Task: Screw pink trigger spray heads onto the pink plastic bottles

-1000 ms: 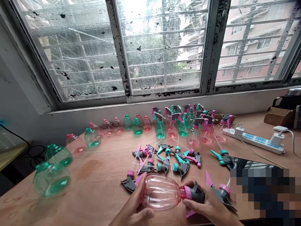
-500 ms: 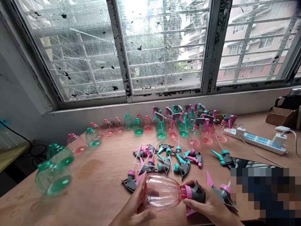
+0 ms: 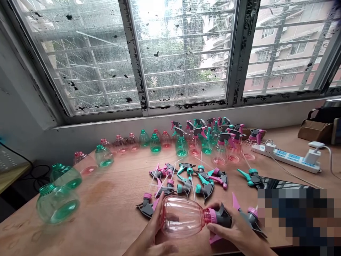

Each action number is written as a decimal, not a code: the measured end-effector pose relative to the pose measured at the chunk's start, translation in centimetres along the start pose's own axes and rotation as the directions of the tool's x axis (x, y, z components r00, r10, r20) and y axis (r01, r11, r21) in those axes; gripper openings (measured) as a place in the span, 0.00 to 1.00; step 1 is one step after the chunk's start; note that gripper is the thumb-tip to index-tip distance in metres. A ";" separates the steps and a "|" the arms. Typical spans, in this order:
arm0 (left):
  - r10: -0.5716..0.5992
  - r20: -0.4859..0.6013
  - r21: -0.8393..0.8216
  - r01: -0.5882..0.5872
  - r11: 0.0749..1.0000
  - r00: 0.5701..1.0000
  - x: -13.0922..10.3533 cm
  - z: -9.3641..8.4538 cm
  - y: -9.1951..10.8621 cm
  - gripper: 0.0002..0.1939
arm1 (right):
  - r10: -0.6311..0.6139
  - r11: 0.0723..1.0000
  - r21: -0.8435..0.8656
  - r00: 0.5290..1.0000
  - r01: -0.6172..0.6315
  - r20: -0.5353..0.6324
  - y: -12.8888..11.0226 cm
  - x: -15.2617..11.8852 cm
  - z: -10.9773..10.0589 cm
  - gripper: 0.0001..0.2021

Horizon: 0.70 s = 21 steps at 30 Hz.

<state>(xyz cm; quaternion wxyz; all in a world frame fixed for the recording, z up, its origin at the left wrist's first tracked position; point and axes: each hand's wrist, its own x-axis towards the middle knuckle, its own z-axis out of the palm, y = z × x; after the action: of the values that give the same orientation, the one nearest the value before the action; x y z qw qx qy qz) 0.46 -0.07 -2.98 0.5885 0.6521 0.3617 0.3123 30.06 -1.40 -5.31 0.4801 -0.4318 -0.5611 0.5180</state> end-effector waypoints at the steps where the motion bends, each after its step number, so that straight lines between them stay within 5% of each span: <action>1: -0.005 0.003 -0.013 0.005 1.000 1.000 -0.1 -0.1 0.1 0.57 | 0.001 1.000 -0.014 1.000 -0.001 0.013 0.0 0.0 0.0 0.17; 11: 0.009 -0.007 0.093 -0.009 0.996 1.000 -0.2 0.0 0.4 0.48 | -0.003 1.000 0.011 1.000 0.003 -0.006 -0.1 0.0 0.1 0.18; 17: 0.011 0.009 0.065 -0.011 0.998 1.000 0.0 -0.2 -0.2 0.63 | -0.006 0.998 -0.056 1.000 0.008 0.029 -0.5 0.0 -0.1 0.18; 21: -0.008 0.042 0.056 0.006 0.998 0.999 -0.2 0.0 0.7 0.53 | -0.012 0.998 -0.066 0.999 0.015 0.034 -0.4 0.0 -0.1 0.17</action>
<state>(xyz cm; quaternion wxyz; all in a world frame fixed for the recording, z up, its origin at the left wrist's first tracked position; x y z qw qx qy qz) 0.46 -0.24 -2.25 0.5787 0.6736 0.3600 0.2860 30.20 -1.45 -4.91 0.4596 -0.4351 -0.5887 0.5029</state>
